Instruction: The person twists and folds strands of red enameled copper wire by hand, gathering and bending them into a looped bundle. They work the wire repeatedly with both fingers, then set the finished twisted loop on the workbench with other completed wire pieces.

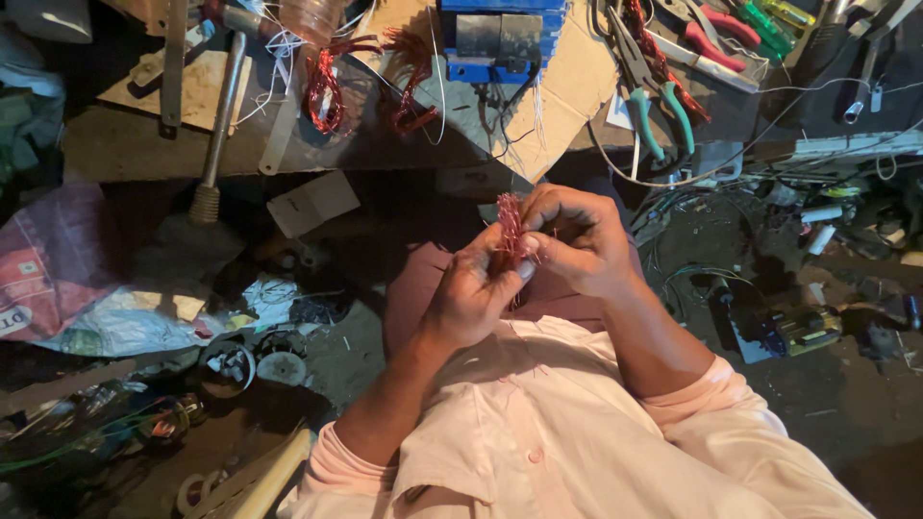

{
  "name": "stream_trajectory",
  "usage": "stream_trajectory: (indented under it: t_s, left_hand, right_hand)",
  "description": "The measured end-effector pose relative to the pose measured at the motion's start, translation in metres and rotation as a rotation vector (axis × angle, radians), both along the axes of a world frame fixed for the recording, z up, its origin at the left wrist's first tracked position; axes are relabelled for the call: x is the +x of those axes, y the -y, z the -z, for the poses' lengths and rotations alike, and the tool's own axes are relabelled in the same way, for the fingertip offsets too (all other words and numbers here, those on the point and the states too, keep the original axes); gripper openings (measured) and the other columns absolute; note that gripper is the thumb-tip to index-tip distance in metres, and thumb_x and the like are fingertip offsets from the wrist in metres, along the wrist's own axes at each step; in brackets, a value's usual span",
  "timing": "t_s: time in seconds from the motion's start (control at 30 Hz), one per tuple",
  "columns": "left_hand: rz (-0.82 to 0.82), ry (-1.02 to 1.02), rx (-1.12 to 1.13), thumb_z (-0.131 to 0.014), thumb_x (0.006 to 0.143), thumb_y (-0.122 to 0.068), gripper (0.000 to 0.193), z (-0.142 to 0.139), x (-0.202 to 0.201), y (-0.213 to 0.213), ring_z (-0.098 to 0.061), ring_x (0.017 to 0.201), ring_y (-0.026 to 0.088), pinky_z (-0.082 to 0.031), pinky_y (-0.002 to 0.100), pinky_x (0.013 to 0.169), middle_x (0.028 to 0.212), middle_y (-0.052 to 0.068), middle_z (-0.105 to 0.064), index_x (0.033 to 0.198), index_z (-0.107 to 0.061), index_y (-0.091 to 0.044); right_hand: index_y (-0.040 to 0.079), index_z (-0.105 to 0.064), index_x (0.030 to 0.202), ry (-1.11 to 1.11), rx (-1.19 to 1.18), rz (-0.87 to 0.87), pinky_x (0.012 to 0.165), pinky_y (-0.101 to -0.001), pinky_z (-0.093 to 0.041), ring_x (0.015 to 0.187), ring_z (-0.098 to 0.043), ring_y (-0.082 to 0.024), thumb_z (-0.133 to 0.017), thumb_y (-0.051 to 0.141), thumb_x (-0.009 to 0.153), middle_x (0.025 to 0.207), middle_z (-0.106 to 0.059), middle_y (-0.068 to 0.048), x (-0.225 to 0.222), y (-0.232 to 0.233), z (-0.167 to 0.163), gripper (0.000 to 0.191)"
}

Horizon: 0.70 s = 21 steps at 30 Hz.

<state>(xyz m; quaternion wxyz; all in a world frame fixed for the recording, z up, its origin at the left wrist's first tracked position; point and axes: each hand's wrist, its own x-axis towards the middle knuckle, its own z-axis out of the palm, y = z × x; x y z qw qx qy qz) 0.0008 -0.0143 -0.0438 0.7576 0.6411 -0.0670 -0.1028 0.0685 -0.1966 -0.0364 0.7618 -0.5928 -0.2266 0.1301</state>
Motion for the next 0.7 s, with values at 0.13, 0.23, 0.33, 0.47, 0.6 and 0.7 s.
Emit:
stream_trajectory:
  t_s: [0.13,0.23,0.33,0.47,0.6,0.7]
  left_hand:
    - [0.017,-0.013,0.124,-0.061,0.102,-0.007,0.019,-0.016,0.004,-0.004,-0.049,0.074,0.005,-0.046,0.026,0.066,0.081,-0.002,-0.056,0.120,-0.059,-0.004]
    - [0.014,-0.010,0.161,-0.062,0.104,-0.010,0.018,-0.023,0.006,-0.003,-0.049,0.072,0.006,-0.046,0.027,0.065,0.077,0.000,-0.057,0.120,-0.060,-0.003]
    - [-0.018,0.078,0.167,-0.061,0.106,-0.011,0.016,-0.024,0.006,0.000,-0.052,0.073,0.007,-0.048,0.027,0.067,0.079,0.001,-0.058,0.120,-0.059,-0.003]
    - [-0.093,0.160,0.160,-0.059,0.104,-0.011,0.020,-0.020,0.004,0.002,-0.059,0.074,0.008,-0.050,0.027,0.069,0.084,0.002,-0.065,0.122,-0.058,-0.002]
    - [-0.152,0.106,0.171,-0.059,0.106,-0.011,0.010,-0.014,0.000,0.002,-0.055,0.071,0.009,-0.047,0.027,0.066,0.078,0.002,-0.061,0.109,-0.062,-0.002]
    - [-0.206,0.114,0.191,-0.059,0.107,-0.015,0.012,-0.010,0.000,0.001,-0.058,0.075,0.008,-0.048,0.027,0.067,0.082,0.000,-0.063,0.106,-0.064,-0.004]
  right_hand:
    - [-0.005,-0.062,0.095,0.015,0.014,-0.003,0.080,-0.0289,-0.047,0.090,-0.059,-0.016,-0.074,0.006,0.092,0.098,-0.065,-0.012,0.000,0.000,0.000,0.016]
    - [-0.005,-0.064,0.093,0.019,-0.020,-0.023,0.076,-0.0269,-0.047,0.087,-0.059,-0.015,-0.073,0.006,0.094,0.097,-0.065,-0.011,-0.001,0.003,0.001,0.014]
    - [-0.004,-0.060,0.092,-0.135,0.072,-0.012,0.068,-0.0225,-0.042,0.081,-0.053,-0.010,-0.072,0.006,0.094,0.098,-0.061,-0.009,-0.002,0.004,0.003,0.016]
    - [-0.003,-0.060,0.092,-0.128,0.070,-0.010,0.070,-0.0230,-0.044,0.082,-0.054,-0.010,-0.070,0.008,0.095,0.099,-0.060,-0.008,-0.002,0.006,0.005,0.015]
    - [-0.003,-0.059,0.092,-0.097,0.073,-0.004,0.077,-0.0258,-0.045,0.088,-0.057,-0.013,-0.070,0.008,0.094,0.100,-0.062,-0.010,-0.003,0.006,0.009,0.015]
    - [-0.003,-0.061,0.091,-0.021,0.061,-0.006,0.080,-0.0272,-0.045,0.089,-0.057,-0.016,-0.070,0.007,0.095,0.097,-0.062,-0.011,-0.003,0.005,0.012,0.015]
